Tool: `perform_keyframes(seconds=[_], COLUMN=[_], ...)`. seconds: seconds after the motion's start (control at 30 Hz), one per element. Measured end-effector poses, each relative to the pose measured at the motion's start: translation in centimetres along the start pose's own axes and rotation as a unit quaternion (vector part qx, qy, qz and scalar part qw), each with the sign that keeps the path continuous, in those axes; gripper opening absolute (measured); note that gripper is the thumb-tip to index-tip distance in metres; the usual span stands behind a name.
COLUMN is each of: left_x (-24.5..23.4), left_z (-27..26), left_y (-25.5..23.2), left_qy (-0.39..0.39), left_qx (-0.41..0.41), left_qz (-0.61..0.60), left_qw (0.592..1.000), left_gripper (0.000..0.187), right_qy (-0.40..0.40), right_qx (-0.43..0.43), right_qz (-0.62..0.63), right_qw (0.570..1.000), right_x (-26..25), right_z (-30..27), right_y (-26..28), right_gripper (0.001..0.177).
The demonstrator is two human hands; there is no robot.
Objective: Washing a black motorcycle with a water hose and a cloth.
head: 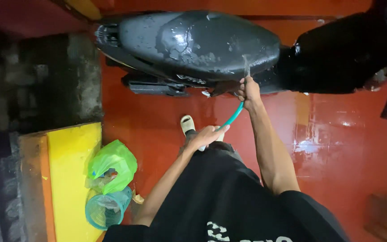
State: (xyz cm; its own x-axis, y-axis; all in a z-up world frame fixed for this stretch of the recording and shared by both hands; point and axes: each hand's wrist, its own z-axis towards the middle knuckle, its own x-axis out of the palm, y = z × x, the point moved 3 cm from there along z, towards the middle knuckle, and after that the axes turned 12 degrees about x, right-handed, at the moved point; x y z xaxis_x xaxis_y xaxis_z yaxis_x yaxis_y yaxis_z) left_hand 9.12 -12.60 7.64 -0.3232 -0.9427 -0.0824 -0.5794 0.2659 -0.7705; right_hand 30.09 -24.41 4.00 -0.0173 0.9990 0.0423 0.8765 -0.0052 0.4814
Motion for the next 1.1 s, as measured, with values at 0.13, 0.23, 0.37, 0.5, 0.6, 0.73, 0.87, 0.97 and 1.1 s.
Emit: perform_keyframes(seconds=[0.13, 0.23, 0.37, 0.5, 0.6, 0.73, 0.87, 0.97, 1.1], left_x=[4.2, 6.2, 7.6, 8.5, 8.6, 8.3, 7.6, 6.3, 5.1], left_z=[3.4, 4.1, 2.7, 1.6, 0.5, -1.8, -4.5, -6.1, -7.8], left_y=[1.8, 2.3, 1.0, 2.1, 3.0, 3.3, 3.8, 5.8, 10.8], left_qy=[0.009, 0.002, -0.033, -0.069, -0.107, -0.124, -0.147, -0.139, -0.175], left_qx=[-0.001, -0.013, -0.033, -0.019, -0.013, -0.015, 0.002, -0.002, -0.001], left_qz=[0.021, 0.030, 0.034, 0.024, 0.007, 0.013, -0.009, -0.004, -0.026], left_qw=[1.000, 0.999, 0.998, 0.997, 0.994, 0.992, 0.989, 0.990, 0.984], left_gripper=[0.086, 0.085, 0.079, 0.076, 0.072, 0.070, 0.069, 0.071, 0.065], right_qy=[0.001, 0.014, 0.022, 0.036, 0.052, 0.074, 0.099, 0.107, 0.122], right_qx=[0.003, 0.007, 0.020, 0.030, 0.038, 0.041, 0.045, 0.039, 0.042], right_qz=[-0.005, -0.002, 0.001, -0.010, -0.017, -0.044, -0.084, -0.087, -0.090], right_qw=[1.000, 1.000, 1.000, 0.999, 0.998, 0.995, 0.990, 0.990, 0.988], right_x=[-3.6, -5.6, -6.7, -5.6, -4.1, -1.8, 1.6, 4.3, 7.8], right_z=[-0.8, -0.1, 0.8, 0.9, 0.2, -0.1, -1.3, -2.0, -3.9], right_y=[0.5, -0.1, -1.1, -2.1, -2.9, -4.5, -6.1, -7.5, -9.3], right_gripper=[0.021, 0.023, 0.018, 0.019, 0.018, 0.021, 0.021, 0.023, 0.023])
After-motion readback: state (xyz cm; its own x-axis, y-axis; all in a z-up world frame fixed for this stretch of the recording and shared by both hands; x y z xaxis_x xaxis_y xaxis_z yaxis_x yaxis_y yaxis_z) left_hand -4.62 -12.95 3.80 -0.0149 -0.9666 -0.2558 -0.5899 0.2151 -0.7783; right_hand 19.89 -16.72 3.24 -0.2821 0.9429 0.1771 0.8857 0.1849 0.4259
